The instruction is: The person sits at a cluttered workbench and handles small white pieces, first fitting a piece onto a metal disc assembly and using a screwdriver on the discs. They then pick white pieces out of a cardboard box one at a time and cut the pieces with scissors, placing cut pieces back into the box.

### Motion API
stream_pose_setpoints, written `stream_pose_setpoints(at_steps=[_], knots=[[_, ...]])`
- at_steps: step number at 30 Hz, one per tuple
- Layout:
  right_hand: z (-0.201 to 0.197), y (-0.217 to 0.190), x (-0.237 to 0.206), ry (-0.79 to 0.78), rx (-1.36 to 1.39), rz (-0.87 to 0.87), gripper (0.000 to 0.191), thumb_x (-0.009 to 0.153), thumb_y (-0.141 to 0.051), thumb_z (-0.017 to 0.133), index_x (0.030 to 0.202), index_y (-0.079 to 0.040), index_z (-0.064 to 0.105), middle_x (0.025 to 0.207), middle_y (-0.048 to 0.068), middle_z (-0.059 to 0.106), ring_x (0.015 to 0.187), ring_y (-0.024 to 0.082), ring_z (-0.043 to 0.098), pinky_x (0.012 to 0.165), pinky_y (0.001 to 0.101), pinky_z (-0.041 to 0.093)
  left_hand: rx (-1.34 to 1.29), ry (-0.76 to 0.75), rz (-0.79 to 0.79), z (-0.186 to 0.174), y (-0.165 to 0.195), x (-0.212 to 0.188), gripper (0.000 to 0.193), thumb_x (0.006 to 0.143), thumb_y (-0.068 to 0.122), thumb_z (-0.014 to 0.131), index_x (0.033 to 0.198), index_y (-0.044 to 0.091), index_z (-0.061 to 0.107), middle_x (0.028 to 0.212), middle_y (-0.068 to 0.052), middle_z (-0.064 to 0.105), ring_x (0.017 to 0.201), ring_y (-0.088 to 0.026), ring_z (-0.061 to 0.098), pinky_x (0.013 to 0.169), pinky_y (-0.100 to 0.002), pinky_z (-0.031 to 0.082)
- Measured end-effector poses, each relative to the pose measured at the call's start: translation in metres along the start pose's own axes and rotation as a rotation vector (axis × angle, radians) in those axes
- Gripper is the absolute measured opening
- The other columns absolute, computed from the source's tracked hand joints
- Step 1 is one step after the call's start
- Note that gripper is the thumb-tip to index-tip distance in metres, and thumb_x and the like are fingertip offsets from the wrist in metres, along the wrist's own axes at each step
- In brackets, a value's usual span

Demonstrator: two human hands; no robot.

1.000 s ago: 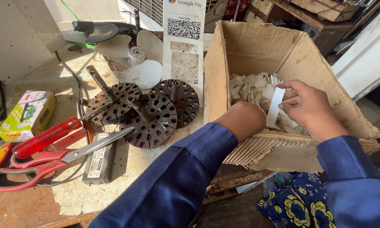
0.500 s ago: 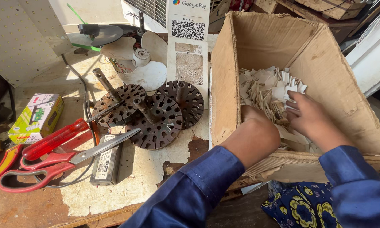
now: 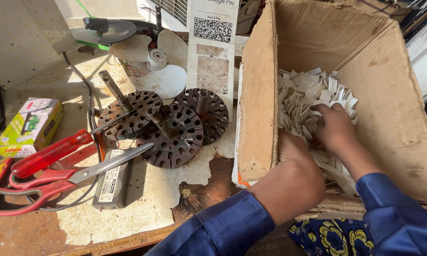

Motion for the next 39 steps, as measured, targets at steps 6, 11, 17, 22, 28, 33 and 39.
stream_pose_setpoints(at_steps=[6,11,17,22,28,33,39], knots=[[-0.009,-0.021,-0.021,0.080,-0.001,0.011,0.038,0.088,-0.011,0.076,0.126,-0.015,0.071,0.115,0.028,0.058,0.096,0.045,0.064,0.086,0.0500,0.055,0.007,-0.025,-0.001,0.003,0.001,-0.006,0.067,0.079,0.039,0.073,0.125,-0.003,0.049,0.129,-0.025,0.044,0.116,-0.046,0.046,0.089,-0.060,0.037],[-0.016,-0.033,-0.024,0.063,0.004,0.007,0.037,0.086,-0.011,0.079,0.122,-0.011,0.072,0.113,0.026,0.059,0.097,0.044,0.065,0.086,0.0499,0.054,0.011,-0.038,-0.010,0.002,0.003,-0.009,0.076,0.080,0.042,0.074,0.132,-0.005,0.045,0.136,-0.027,0.040,0.121,-0.048,0.042,0.092,-0.062,0.034],[-0.023,-0.052,-0.031,0.015,0.034,-0.014,0.038,0.090,-0.008,0.073,0.128,-0.010,0.066,0.118,0.024,0.059,0.105,0.043,0.064,0.090,0.0492,0.053,0.021,-0.056,-0.010,0.004,0.008,-0.010,0.087,0.080,0.046,0.075,0.140,-0.006,0.040,0.145,-0.029,0.036,0.127,-0.050,0.037,0.096,-0.065,0.031],[-0.031,-0.065,-0.045,-0.104,-0.041,0.099,0.062,0.080,-0.007,0.076,0.138,-0.017,0.056,0.126,0.024,0.050,0.107,0.043,0.060,0.086,0.0510,0.052,0.031,-0.060,-0.013,0.005,0.014,-0.013,0.096,0.081,0.049,0.076,0.147,-0.008,0.036,0.152,-0.031,0.032,0.132,-0.052,0.034,0.100,-0.067,0.028],[-0.039,-0.081,-0.072,-0.065,-0.058,0.021,0.044,0.083,-0.004,0.072,0.124,-0.018,0.066,0.118,0.019,0.059,0.107,0.041,0.062,0.086,0.0498,0.052,0.068,-0.074,-0.001,0.018,0.023,-0.022,0.104,0.080,0.052,0.079,0.153,-0.008,0.035,0.159,-0.032,0.029,0.137,-0.054,0.030,0.103,-0.069,0.025],[-0.041,-0.077,-0.084,0.027,-0.085,-0.029,0.038,0.087,-0.005,0.069,0.123,-0.017,0.068,0.112,0.018,0.061,0.103,0.041,0.063,0.083,0.0506,0.052,0.065,-0.039,-0.062,0.018,0.029,-0.028,0.094,0.083,0.049,0.075,0.151,-0.007,0.043,0.154,-0.033,0.038,0.133,-0.052,0.037,0.102,-0.068,0.026],[-0.044,-0.075,-0.093,0.085,-0.050,-0.016,0.034,0.088,-0.008,0.070,0.122,-0.013,0.065,0.110,0.019,0.061,0.101,0.043,0.062,0.079,0.0531,0.050,0.035,-0.063,0.004,0.013,0.033,-0.038,0.085,0.087,0.049,0.073,0.148,-0.006,0.051,0.152,-0.034,0.042,0.133,-0.051,0.039,0.104,-0.065,0.026]])
Point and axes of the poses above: each hand's wrist, its own x-axis towards the middle knuckle, its own z-axis out of the palm, y = z × x, the point moved 8 cm from there along x, towards the middle knuckle
